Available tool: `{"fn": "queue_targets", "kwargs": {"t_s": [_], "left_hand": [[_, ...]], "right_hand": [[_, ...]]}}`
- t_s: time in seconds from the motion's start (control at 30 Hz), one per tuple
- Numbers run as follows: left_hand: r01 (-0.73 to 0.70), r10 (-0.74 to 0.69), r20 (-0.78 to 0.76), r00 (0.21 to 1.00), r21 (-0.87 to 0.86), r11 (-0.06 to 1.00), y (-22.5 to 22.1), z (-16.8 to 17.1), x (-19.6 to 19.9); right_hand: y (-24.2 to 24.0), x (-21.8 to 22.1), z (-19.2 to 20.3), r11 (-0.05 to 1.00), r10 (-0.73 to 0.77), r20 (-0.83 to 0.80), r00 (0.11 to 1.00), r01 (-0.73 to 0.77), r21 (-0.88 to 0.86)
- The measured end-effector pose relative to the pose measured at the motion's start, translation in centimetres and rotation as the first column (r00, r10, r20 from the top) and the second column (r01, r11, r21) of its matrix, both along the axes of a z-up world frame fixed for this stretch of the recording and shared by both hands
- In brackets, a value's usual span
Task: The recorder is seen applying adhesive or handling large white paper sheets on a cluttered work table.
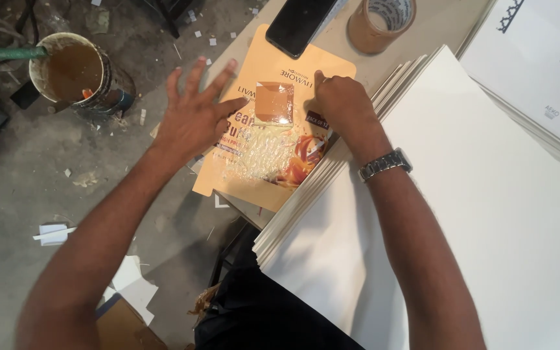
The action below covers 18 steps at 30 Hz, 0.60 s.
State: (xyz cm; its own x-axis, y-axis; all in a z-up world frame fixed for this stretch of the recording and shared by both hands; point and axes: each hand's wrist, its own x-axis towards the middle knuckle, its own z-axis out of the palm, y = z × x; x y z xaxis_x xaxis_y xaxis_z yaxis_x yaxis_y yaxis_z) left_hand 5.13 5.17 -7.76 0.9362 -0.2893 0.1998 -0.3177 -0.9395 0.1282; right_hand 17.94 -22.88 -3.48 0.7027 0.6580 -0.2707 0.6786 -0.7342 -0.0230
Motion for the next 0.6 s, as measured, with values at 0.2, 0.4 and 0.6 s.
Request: {"fn": "queue_targets", "kwargs": {"t_s": [0.2,0.4,0.6], "left_hand": [[0.162,-0.326,0.090,0.941,0.726,0.668,-0.4,3.8,1.1],[0.416,-0.256,-0.381,0.888,0.429,0.802,0.4,5.2,3.8],[-0.066,-0.046,-0.352,0.935,-0.301,0.951,1.8,-3.0,5.3]], "right_hand": [[-1.1,0.6,-3.7,0.993,0.078,0.204,0.976,-0.093,0.067],[-0.8,0.4,-1.5,0.997,0.004,0.159,0.987,-0.015,0.072],[-0.5,0.4,-2.1,0.986,-0.018,0.141,0.990,-0.006,0.166]]}}
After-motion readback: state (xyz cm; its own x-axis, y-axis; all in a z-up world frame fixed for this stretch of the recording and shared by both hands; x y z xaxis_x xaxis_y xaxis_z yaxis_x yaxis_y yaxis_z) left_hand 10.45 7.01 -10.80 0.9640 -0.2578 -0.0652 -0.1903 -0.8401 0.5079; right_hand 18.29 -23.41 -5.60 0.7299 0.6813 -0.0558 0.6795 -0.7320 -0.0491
